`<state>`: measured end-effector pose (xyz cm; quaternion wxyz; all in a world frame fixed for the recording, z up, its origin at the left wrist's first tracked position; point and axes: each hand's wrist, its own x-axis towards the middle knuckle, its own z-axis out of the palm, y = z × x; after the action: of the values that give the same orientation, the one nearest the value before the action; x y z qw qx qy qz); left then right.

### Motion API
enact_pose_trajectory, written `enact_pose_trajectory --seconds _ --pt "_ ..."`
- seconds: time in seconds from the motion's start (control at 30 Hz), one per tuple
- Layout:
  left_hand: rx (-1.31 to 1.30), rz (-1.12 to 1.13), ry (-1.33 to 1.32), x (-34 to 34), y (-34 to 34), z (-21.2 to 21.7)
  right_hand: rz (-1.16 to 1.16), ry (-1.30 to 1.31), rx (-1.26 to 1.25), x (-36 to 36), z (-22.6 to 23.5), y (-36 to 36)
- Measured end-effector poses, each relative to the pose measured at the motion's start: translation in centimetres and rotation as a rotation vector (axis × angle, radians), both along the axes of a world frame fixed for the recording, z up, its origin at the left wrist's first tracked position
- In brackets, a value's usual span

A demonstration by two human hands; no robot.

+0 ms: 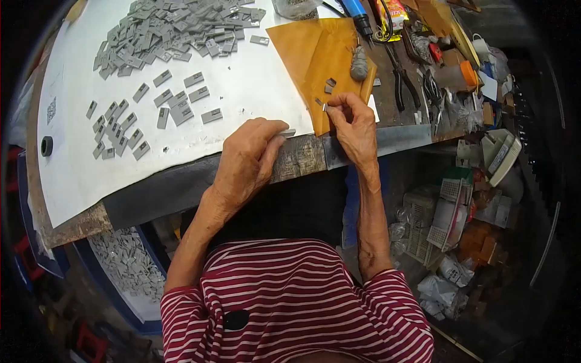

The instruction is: Assembling small metal hardware components at a workbench.

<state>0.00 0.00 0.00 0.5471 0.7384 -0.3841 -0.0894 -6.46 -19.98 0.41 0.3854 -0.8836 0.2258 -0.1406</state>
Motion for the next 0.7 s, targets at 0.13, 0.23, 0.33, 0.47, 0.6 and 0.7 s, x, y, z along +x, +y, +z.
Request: enact_pose_trajectory --seconds 0.13,0.23,0.33,0.47,0.6,0.7 --pt "-0.012 0.008 -0.005 -0.02 0.03 0.23 -0.040 -0.015 -0.044 0.24 -0.58 0.20" --pt "-0.011 0.009 0.003 0.00 -0.08 0.26 -0.060 -0.019 -0.098 0.42 -0.76 0.14" --pt "-0.011 0.002 0.003 -0.03 -0.19 0.37 -0.072 0.004 -0.137 0.47 -0.75 -0.10" --pt "-0.015 0.001 -0.009 -0.07 -0.08 0.09 -0.051 -0.010 -0.116 0.36 -0.54 0.15" --pt "-0.022 -0.006 -0.030 -0.05 -0.07 0.00 -0.013 -0.032 -0.239 0.02 -0.29 0.37" --pt "-0.029 -0.005 -0.048 -0.07 -0.08 -0.01 0.043 -0.107 -0.389 -0.27 -0.06 0.78"
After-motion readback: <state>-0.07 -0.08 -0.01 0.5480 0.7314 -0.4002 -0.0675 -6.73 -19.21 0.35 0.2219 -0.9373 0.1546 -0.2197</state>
